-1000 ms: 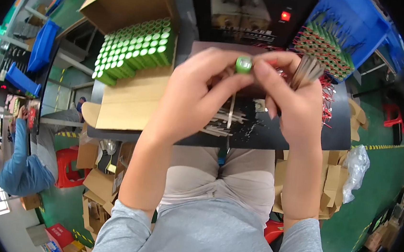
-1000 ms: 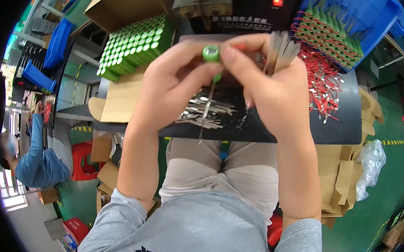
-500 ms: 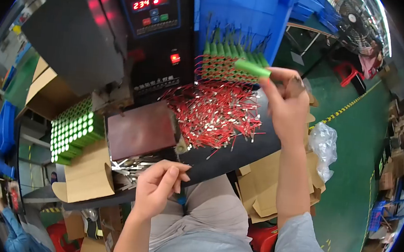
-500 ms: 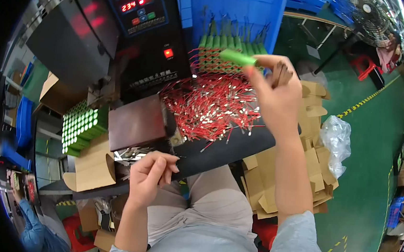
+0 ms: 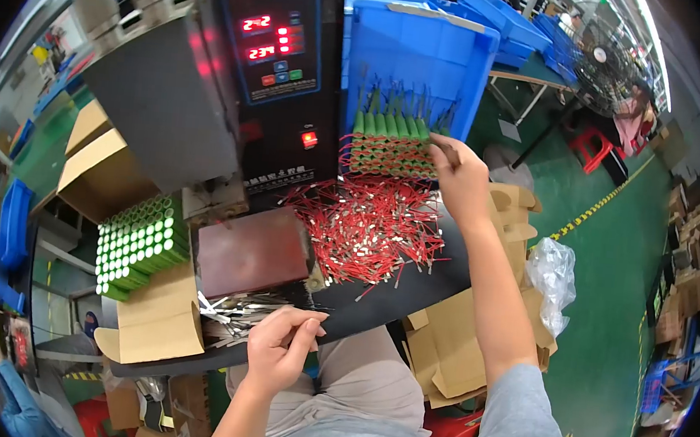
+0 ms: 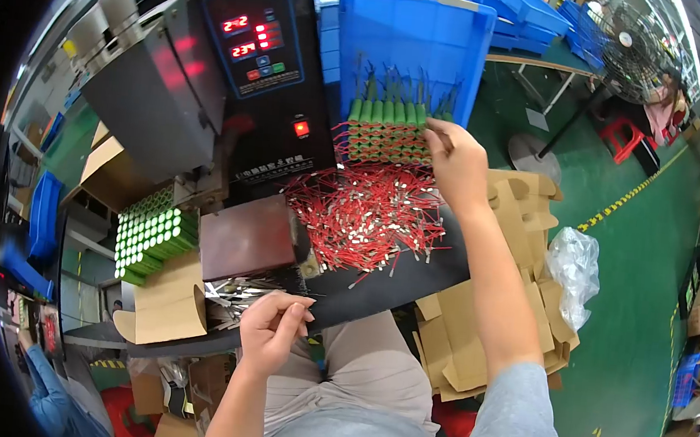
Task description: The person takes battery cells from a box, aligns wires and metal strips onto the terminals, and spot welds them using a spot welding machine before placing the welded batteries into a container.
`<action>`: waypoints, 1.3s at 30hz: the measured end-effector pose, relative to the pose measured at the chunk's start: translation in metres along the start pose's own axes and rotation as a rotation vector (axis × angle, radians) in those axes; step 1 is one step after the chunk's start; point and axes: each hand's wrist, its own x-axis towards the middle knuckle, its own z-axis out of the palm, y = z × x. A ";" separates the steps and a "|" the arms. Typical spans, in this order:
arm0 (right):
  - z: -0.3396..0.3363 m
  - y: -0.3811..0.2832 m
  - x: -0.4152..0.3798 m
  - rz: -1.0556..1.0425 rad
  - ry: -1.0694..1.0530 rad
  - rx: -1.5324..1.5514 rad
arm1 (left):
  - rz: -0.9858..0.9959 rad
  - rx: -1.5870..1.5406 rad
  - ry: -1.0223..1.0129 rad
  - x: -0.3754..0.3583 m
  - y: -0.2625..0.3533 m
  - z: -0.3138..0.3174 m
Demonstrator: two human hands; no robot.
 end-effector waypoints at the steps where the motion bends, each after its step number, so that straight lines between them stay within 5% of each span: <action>1: 0.003 0.004 -0.006 -0.016 0.046 0.107 | 0.007 -0.069 0.030 -0.003 0.001 -0.001; 4: -0.002 -0.004 -0.024 0.070 0.051 0.247 | 0.061 -0.215 0.148 -0.017 0.016 -0.011; 8: -0.018 -0.056 -0.061 0.237 -0.177 0.336 | 0.245 -0.015 0.445 -0.015 0.029 -0.058; 15: -0.014 -0.103 -0.108 0.503 -0.488 0.789 | -0.113 0.433 0.720 -0.011 0.008 -0.170; 18: -0.010 -0.117 -0.116 0.550 -0.479 0.823 | -0.186 0.787 0.703 -0.019 0.000 -0.182; 21: -0.003 -0.130 -0.113 0.484 -0.453 0.807 | -0.011 1.008 0.650 -0.031 -0.037 -0.196; 29: 0.005 -0.163 -0.112 0.399 -0.547 0.833 | -0.058 0.997 0.605 -0.018 -0.028 -0.194; 33: 0.003 -0.164 -0.108 0.439 -0.543 0.934 | -0.042 0.852 0.721 -0.015 -0.029 -0.196; 39: 0.006 -0.156 -0.098 0.555 -0.602 0.956 | -0.112 0.621 0.632 -0.005 0.005 -0.192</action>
